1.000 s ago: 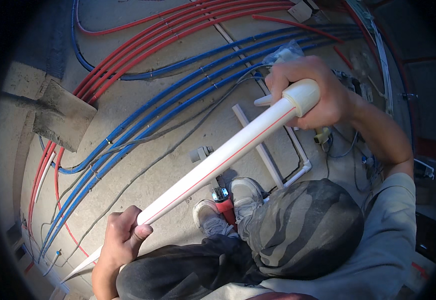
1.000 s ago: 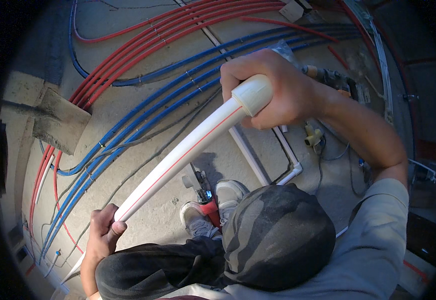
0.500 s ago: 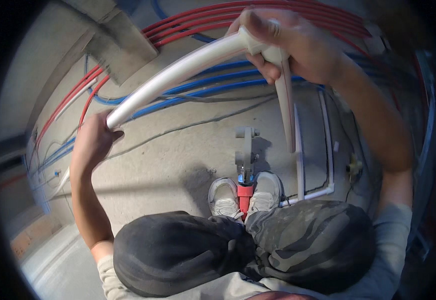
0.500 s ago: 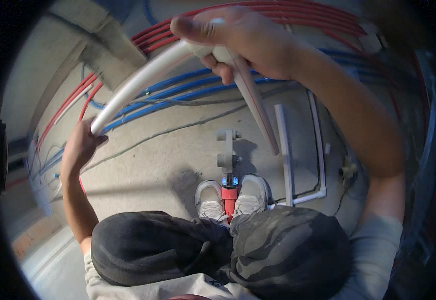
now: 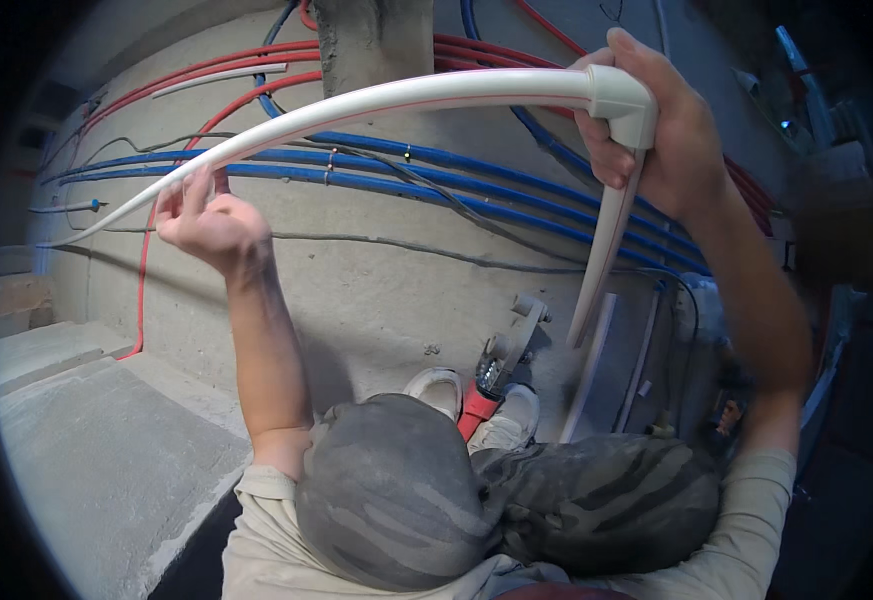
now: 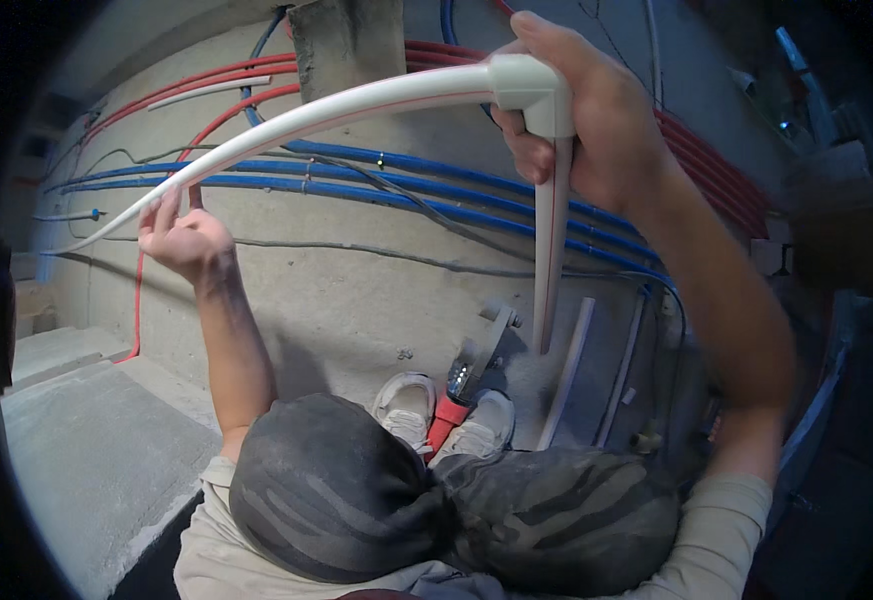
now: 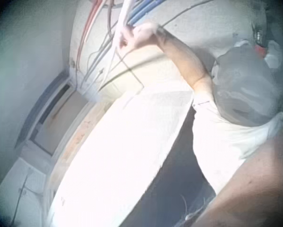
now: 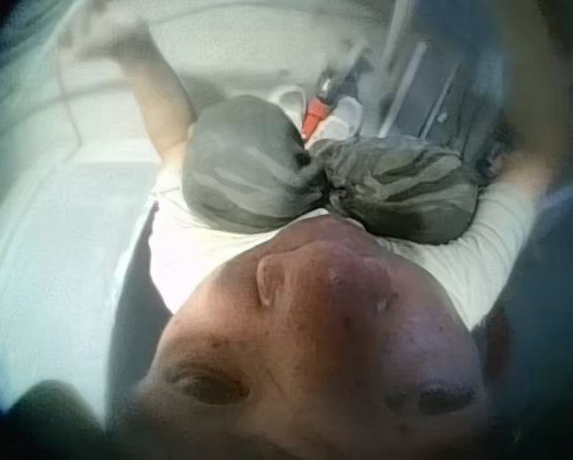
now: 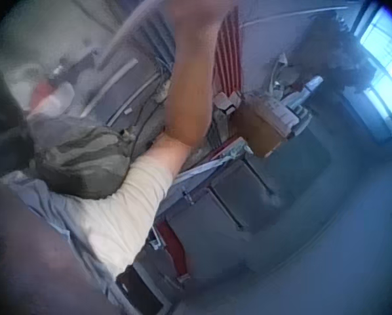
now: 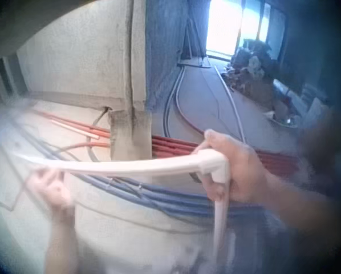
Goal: The person assembles a PVC pipe structure on the floor. They use a red heat gun to soften the pipes and fittings, then connect them by hand to form a rectangular frame.
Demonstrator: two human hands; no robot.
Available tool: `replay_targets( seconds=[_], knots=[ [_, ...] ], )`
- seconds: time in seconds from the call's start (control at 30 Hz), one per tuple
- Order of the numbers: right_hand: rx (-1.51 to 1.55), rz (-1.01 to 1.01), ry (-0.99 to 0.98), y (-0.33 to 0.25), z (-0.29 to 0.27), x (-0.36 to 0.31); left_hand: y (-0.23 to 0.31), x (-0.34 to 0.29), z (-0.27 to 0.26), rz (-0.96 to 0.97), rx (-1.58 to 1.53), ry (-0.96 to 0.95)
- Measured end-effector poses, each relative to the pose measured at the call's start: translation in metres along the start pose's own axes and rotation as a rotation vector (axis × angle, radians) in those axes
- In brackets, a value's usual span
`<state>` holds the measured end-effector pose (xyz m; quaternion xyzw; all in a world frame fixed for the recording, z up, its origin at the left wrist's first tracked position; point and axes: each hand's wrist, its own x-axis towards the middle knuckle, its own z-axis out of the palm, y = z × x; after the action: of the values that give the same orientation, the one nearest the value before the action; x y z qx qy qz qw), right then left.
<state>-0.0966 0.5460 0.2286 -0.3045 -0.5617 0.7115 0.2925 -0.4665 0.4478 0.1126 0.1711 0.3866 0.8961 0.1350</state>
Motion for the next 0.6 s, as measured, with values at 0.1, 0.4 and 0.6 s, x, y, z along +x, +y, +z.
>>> replay_targets(
  seconds=[0.1,0.4,0.6],
  knots=[
    [0.101,0.104,0.102,0.013,-0.001,-0.028,-0.001,0.03,-0.027,-0.389,-0.197,0.342],
    [0.106,0.275,0.4,0.061,0.006,-0.098,-0.015,0.048,-0.094,-1.057,-0.754,0.028],
    [0.043,0.309,0.541,0.075,0.008,-0.135,-0.004,0.022,-0.093,-1.101,-0.686,0.044]
  ],
)
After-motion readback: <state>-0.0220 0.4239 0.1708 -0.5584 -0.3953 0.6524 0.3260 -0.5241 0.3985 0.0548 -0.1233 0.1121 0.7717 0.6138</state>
